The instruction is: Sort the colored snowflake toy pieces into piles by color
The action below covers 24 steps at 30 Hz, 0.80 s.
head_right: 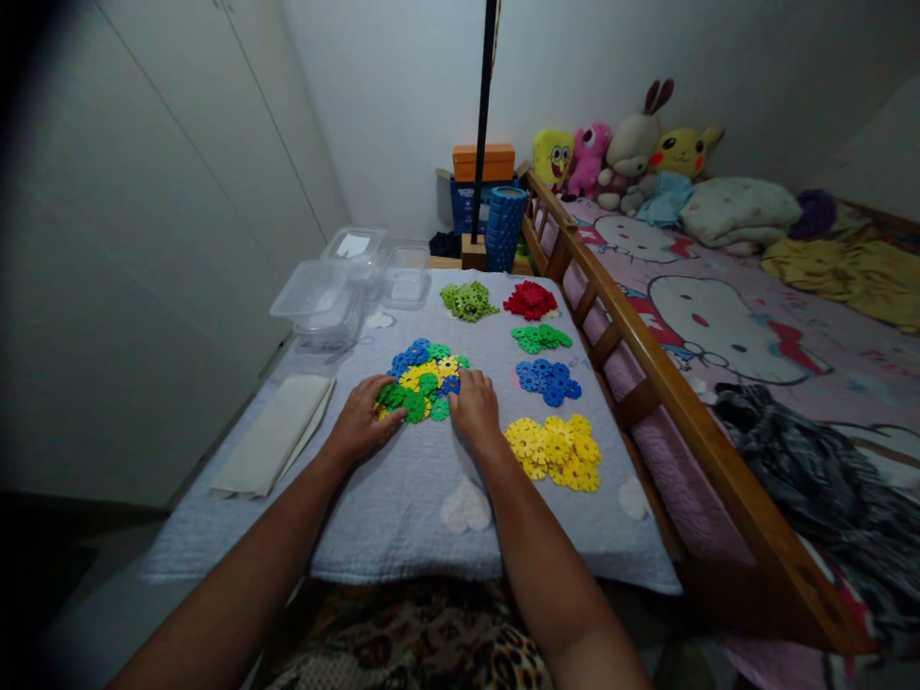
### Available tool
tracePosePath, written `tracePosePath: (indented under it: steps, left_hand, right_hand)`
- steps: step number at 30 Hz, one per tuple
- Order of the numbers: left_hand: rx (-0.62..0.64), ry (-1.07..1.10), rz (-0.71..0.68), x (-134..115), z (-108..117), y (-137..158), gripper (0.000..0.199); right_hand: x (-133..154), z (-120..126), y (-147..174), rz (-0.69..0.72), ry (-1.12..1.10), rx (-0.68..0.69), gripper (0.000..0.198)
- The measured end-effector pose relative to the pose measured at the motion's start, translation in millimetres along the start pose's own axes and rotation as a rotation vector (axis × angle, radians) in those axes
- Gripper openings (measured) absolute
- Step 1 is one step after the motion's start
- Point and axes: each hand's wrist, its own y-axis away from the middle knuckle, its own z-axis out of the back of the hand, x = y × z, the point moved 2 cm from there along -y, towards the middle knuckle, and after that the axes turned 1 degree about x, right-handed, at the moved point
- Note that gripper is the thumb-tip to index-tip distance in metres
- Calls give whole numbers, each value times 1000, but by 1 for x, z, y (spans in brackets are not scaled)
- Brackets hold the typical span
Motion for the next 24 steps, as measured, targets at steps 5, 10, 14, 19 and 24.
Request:
tracePosePath:
  steps: [5, 10, 14, 19, 24]
  left_hand:
    - [13, 2, -15, 0, 1, 0, 52]
    - [19, 0, -19, -2, 2, -1, 52]
    - [24, 3, -20, -3, 3, 0, 50]
    - [18, 0, -16, -3, 4, 0, 50]
    - [-9, -15, -18, -4, 5, 1, 49]
  right_hand:
    - [-2, -6, -2, -35, -35, -44, 32]
    - [-8, 4, -1, -74, -212, -67, 16]
    - [-22, 26, -2, -101, -379, -87, 11]
    - [-69, 68, -8, -180, -382, -152, 14]
    - [-131, 97, -12, -299, -290, -191, 15]
